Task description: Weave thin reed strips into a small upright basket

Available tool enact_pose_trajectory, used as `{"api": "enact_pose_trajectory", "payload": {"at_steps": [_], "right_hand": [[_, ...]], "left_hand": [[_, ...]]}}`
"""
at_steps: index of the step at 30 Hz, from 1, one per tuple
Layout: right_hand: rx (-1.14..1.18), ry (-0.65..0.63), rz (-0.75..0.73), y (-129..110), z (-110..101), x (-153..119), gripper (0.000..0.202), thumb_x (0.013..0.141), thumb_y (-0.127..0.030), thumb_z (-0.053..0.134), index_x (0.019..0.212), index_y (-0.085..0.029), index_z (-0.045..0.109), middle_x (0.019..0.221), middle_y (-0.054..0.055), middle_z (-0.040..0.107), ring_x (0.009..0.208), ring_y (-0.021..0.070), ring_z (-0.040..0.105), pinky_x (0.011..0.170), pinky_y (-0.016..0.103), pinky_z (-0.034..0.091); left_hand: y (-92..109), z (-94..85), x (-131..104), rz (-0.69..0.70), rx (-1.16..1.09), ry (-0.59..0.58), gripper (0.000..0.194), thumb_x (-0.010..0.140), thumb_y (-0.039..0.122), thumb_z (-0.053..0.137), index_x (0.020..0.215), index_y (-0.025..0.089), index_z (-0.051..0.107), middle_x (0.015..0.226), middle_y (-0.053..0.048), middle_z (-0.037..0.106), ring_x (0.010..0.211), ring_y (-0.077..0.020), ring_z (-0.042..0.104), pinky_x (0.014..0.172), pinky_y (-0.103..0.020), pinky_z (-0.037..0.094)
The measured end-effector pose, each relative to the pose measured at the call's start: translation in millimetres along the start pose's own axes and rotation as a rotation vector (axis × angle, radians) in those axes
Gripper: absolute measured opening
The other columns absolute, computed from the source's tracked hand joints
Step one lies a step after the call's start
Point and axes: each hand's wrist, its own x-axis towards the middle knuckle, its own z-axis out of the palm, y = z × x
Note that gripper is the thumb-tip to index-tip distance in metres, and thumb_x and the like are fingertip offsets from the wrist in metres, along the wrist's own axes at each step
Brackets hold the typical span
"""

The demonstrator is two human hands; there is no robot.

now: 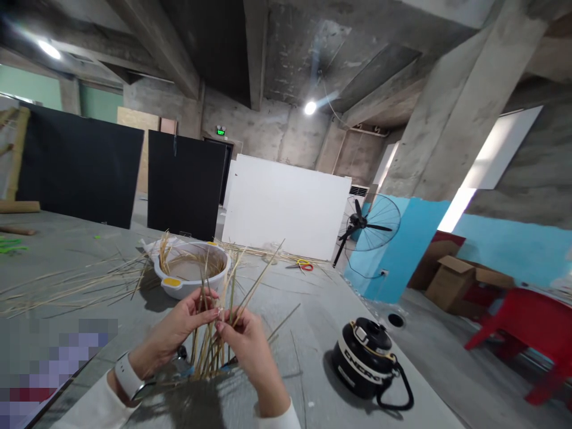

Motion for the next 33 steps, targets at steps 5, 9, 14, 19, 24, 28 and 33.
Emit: {"api": "enact_pose_trajectory", "payload": {"at_steps": [5, 9, 14, 19, 24, 28, 33], "right_hand": [[-0.006, -0.011, -0.013, 2, -2, 0, 0.029, 0.069, -0.038, 0.073, 0.077, -0.014, 0.058, 0.063, -0.002, 0.055, 0.057, 0.0100, 0.050, 0.057, 0.024, 0.041], [0.014, -0.010, 0.013, -1, -1, -1, 0.029, 0.068, -0.038, 0.074, 0.075, -0.014, 0.058, 0.062, -0.003, 0.054, 0.056, 0.0093, 0.049, 0.057, 0.023, 0.039], [0.014, 0.052, 0.005, -1, 3, -1, 0.031, 0.066, -0.041, 0.073, 0.073, -0.015, 0.059, 0.063, -0.002, 0.054, 0.056, 0.0098, 0.047, 0.056, 0.022, 0.039], [-0.029, 0.104, 0.003, -1, 5, -2, 0.031, 0.066, -0.043, 0.073, 0.072, -0.015, 0.060, 0.061, -0.002, 0.054, 0.056, 0.0100, 0.047, 0.056, 0.022, 0.039], [-0.026, 0.160, 0.057, 1, 5, -1, 0.034, 0.063, -0.044, 0.074, 0.073, -0.015, 0.059, 0.060, -0.003, 0.052, 0.055, 0.0100, 0.047, 0.055, 0.023, 0.042], [-0.050, 0.179, -0.025, 6, 7, 0, 0.033, 0.067, -0.045, 0.072, 0.077, -0.016, 0.061, 0.063, -0.002, 0.055, 0.057, 0.0111, 0.049, 0.057, 0.024, 0.043], [-0.116, 0.180, -0.069, 5, 9, 0, 0.037, 0.070, -0.050, 0.068, 0.082, -0.015, 0.064, 0.068, 0.002, 0.061, 0.062, 0.0144, 0.055, 0.061, 0.027, 0.046]], "left_hand": [[-3, -0.3, 1, -0.018, 0.031, 0.001, 0.030, 0.069, 0.033, 0.072, 0.078, 0.018, 0.047, 0.070, 0.004, 0.055, 0.068, -0.0120, 0.051, 0.067, -0.023, 0.040], [-4, -2.6, 3, -0.039, 0.015, -0.020, 0.032, 0.068, 0.033, 0.073, 0.080, 0.018, 0.046, 0.069, 0.005, 0.053, 0.067, -0.0111, 0.049, 0.066, -0.023, 0.039], [-5, -3.6, 5, 0.003, 0.055, 0.031, 0.033, 0.068, 0.033, 0.073, 0.081, 0.018, 0.046, 0.070, 0.005, 0.052, 0.069, -0.0113, 0.049, 0.066, -0.023, 0.038], [-2, -2.5, 2, -0.036, 0.007, 0.012, 0.034, 0.068, 0.034, 0.073, 0.081, 0.018, 0.046, 0.070, 0.005, 0.053, 0.069, -0.0115, 0.051, 0.067, -0.023, 0.039], [0, -3.5, 3, -0.063, -0.076, 0.030, 0.039, 0.064, 0.032, 0.077, 0.085, 0.019, 0.047, 0.067, 0.005, 0.057, 0.065, -0.0114, 0.054, 0.065, -0.023, 0.041], [-4, -6.1, 7, -0.076, -0.116, 0.074, 0.042, 0.059, 0.033, 0.079, 0.085, 0.018, 0.050, 0.065, 0.005, 0.060, 0.061, -0.0113, 0.056, 0.063, -0.023, 0.042], [-8, -9.5, 10, -0.092, -0.129, 0.092, 0.036, 0.058, 0.035, 0.079, 0.076, 0.016, 0.055, 0.069, 0.002, 0.064, 0.064, -0.0129, 0.058, 0.065, -0.025, 0.044]]}}
